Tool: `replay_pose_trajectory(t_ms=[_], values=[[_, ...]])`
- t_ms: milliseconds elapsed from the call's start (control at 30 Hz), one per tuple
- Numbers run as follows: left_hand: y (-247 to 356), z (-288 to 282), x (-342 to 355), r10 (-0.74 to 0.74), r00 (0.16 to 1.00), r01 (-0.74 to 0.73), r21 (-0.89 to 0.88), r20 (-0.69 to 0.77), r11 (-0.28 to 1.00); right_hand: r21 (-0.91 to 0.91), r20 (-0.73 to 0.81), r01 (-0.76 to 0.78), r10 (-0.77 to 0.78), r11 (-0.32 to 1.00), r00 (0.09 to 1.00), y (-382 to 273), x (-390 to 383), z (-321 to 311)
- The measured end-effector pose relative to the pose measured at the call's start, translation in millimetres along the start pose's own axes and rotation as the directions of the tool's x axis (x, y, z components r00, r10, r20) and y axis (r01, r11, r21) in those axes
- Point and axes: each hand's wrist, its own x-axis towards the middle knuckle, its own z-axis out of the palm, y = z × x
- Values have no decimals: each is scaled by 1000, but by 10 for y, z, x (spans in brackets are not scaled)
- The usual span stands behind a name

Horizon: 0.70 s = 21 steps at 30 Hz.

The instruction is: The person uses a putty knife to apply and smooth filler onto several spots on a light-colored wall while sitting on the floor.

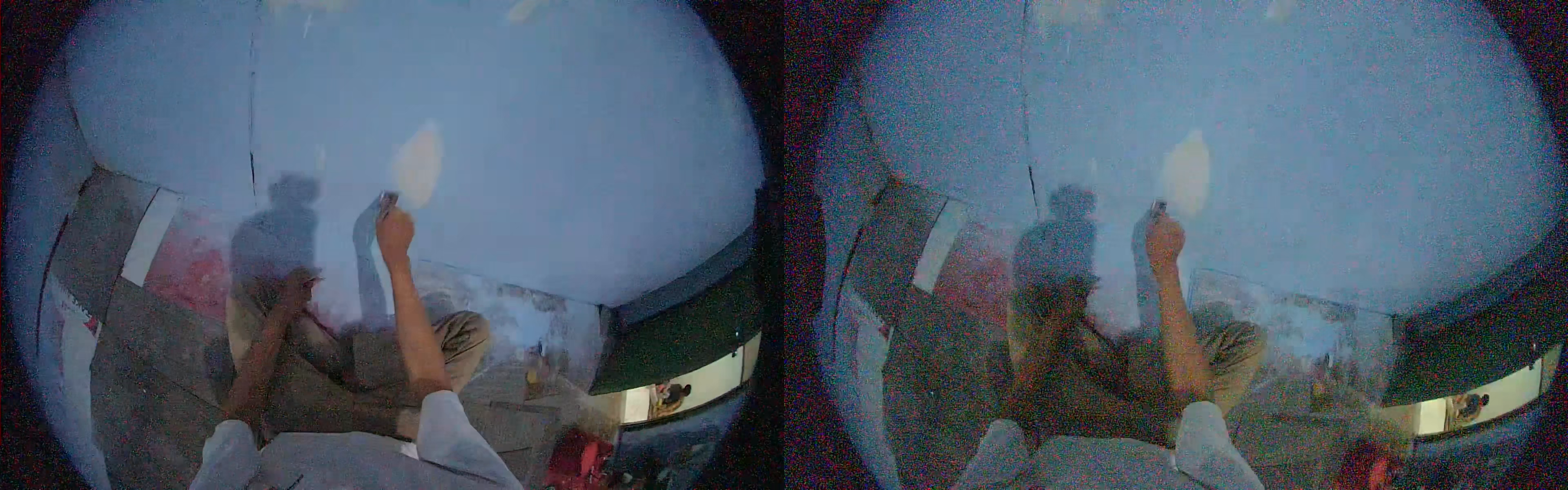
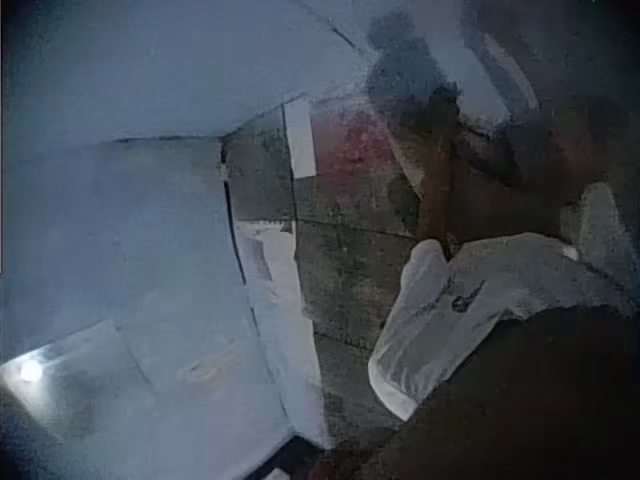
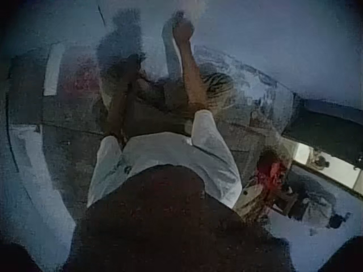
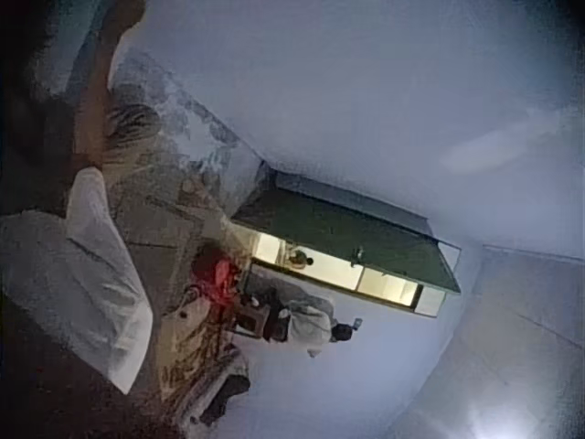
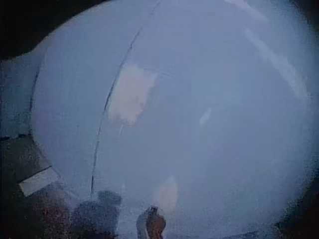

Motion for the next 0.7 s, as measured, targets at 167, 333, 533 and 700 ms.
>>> replay_pose_trajectory(t_ms=[167, 333, 533, 700], values=[[-387, 132, -157, -294, 956, 287, 242, -7, 927, 13, -16, -154, 155, 988, 988, -264, 848, -529], [-552, 213, -104, -174, 981, 178, -37, 85, 983, 54, -82, -68, 72, 996, 994, -3, 742, -64], [-243, 134, 63, -108, 989, 50, 451, 103, 891, -74, -14, 23, -24, 997, 1000, 250, -321, 652], [-123, 186, 164, 40, 999, -34, 448, -3, 893, 70, 112, -58, 50, 996, 993, 397, -507, 488]])
